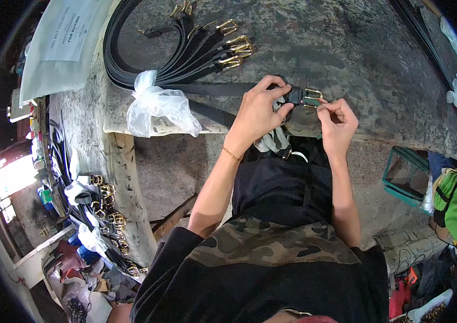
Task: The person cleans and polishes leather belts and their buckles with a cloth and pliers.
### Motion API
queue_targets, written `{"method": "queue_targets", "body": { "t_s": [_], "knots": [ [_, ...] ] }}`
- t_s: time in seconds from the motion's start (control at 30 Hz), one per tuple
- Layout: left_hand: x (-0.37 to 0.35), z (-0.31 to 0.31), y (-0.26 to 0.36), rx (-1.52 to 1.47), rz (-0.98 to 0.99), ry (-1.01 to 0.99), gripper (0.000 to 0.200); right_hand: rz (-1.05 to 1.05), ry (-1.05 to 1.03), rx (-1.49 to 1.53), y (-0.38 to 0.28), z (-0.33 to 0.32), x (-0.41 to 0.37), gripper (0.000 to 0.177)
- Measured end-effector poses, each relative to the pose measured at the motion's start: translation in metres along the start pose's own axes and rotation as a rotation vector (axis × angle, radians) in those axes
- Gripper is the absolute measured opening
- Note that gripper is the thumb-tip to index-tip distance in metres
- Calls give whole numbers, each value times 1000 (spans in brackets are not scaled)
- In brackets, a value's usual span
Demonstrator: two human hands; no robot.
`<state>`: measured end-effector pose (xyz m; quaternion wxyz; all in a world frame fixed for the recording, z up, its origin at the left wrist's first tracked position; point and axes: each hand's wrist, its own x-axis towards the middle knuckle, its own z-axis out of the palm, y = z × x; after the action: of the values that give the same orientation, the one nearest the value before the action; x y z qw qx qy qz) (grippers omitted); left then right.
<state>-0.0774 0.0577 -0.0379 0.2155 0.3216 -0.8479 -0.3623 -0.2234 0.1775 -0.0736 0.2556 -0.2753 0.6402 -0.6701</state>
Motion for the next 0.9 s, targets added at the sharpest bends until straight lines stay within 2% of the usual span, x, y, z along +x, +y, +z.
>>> {"method": "queue_targets", "body": {
  "t_s": [0.4,0.77,0.9],
  "knots": [
    [0,0,2,-33,-33,7,32,-34,-18,-82,-4,4,0,17],
    [0,1,-1,-48,-29,5,31,59,5,-88,-10,4,-1,14],
    [1,1,5,-24,-51,7,32,6,19,-36,-2,-1,3,13]
  ]
}}
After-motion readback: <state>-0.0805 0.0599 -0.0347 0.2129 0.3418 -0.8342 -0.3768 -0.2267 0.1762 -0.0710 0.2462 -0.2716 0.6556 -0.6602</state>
